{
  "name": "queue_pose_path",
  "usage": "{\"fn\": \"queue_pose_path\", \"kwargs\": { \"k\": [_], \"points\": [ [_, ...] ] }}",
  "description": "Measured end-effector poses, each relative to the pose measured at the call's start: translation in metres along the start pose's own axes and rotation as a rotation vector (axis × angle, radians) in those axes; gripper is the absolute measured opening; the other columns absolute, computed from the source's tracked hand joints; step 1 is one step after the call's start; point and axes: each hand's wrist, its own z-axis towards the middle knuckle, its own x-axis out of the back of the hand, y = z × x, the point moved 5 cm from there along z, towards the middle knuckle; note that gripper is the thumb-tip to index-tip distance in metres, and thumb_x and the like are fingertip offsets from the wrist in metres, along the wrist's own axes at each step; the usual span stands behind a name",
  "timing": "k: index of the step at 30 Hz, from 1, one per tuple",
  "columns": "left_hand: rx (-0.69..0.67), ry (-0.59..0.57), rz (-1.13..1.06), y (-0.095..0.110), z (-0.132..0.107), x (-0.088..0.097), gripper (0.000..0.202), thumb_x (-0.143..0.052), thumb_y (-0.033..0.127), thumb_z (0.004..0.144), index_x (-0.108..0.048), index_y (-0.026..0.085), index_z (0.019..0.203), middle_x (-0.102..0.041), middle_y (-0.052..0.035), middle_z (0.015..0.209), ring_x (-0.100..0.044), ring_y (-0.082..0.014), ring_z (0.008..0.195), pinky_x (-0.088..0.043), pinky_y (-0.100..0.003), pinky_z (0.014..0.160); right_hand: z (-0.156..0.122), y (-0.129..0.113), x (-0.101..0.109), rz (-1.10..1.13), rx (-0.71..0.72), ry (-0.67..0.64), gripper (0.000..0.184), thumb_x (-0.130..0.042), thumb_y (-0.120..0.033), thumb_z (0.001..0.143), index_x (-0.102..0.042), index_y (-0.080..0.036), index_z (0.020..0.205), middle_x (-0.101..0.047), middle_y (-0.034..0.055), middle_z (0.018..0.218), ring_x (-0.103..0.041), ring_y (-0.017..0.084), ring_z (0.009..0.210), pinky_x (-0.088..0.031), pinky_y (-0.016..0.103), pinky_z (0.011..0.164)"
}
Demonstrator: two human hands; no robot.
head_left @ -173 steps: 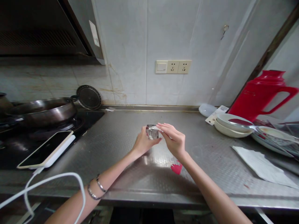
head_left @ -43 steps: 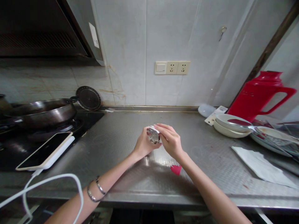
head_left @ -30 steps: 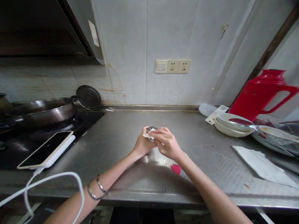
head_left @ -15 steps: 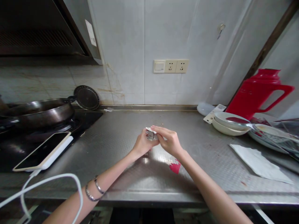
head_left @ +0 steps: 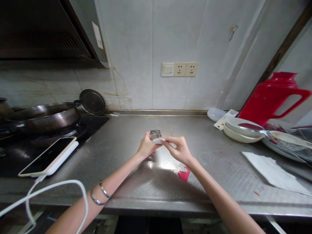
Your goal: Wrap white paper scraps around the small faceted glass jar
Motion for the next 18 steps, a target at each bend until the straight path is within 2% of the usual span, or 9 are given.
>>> {"fn": "queue_pose_path", "kwargs": {
  "k": [4, 6, 8, 11, 14, 18],
  "points": [
    [-0.071, 0.015, 0.053, 0.008, -0.005, -0.003, 0.071, -0.081, 0.041, 0.058, -0.046, 0.016, 0.113, -0.062, -0.008, 0.096, -0.061, -0.0144, 0.069, -0.045, -0.016, 0.037, 0.002, 0.026, 0.016, 0.12, -0.269, 0.294, 0.024, -0.055, -0.038, 0.086, -0.069, -0.018, 0.084, -0.071, 0.0035, 0.075, -0.065, 0.018, 0.067, -0.051, 0.027, 0.061],
    [-0.113, -0.002, 0.07, 0.013, -0.009, -0.005, 0.075, -0.082, 0.041, 0.057, -0.044, 0.017, 0.117, -0.063, -0.0077, 0.097, -0.061, -0.0149, 0.071, -0.047, -0.017, 0.04, 0.003, 0.034, 0.016, 0.181, -0.326, 0.349, 0.027, -0.055, -0.043, 0.085, -0.067, -0.018, 0.084, -0.069, 0.003, 0.075, -0.063, 0.018, 0.069, -0.053, 0.029, 0.066],
    [-0.156, -0.031, 0.075, 0.017, -0.013, -0.008, 0.076, -0.082, 0.04, 0.056, -0.044, 0.017, 0.118, -0.063, -0.0069, 0.097, -0.062, -0.0148, 0.072, -0.05, -0.019, 0.046, 0.004, 0.038, 0.011, 0.265, -0.363, 0.303, 0.028, -0.056, -0.046, 0.084, -0.065, -0.019, 0.084, -0.067, 0.0025, 0.077, -0.063, 0.017, 0.073, -0.054, 0.031, 0.07],
    [-0.19, -0.06, 0.06, 0.021, -0.017, -0.011, 0.075, -0.083, 0.037, 0.056, -0.045, 0.018, 0.118, -0.065, -0.0071, 0.1, -0.063, -0.0155, 0.076, -0.052, -0.02, 0.053, 0.005, 0.035, -0.001, 0.389, -0.44, 0.158, 0.027, -0.055, -0.046, 0.083, -0.064, -0.02, 0.086, -0.066, 0.0023, 0.083, -0.063, 0.018, 0.079, -0.055, 0.031, 0.073],
    [-0.16, -0.076, 0.04, 0.022, -0.017, -0.011, 0.072, -0.08, 0.036, 0.061, -0.044, 0.019, 0.121, -0.065, -0.0085, 0.104, -0.063, -0.0158, 0.075, -0.049, -0.019, 0.048, 0.006, 0.026, -0.009, 0.466, -0.473, 0.009, 0.026, -0.062, -0.04, 0.079, -0.063, -0.021, 0.096, -0.066, 0.0025, 0.095, -0.062, 0.019, 0.091, -0.052, 0.033, 0.083],
    [-0.105, -0.093, -0.01, 0.018, -0.014, -0.012, 0.077, -0.077, 0.033, 0.064, -0.038, 0.019, 0.128, -0.064, -0.0098, 0.106, -0.062, -0.0151, 0.069, -0.046, -0.017, 0.041, 0.007, 0.022, -0.013, 0.539, -0.468, -0.061, 0.043, -0.071, -0.029, 0.069, -0.058, -0.022, 0.109, -0.062, 0.0032, 0.115, -0.058, 0.021, 0.107, -0.045, 0.035, 0.096]
  ]
}}
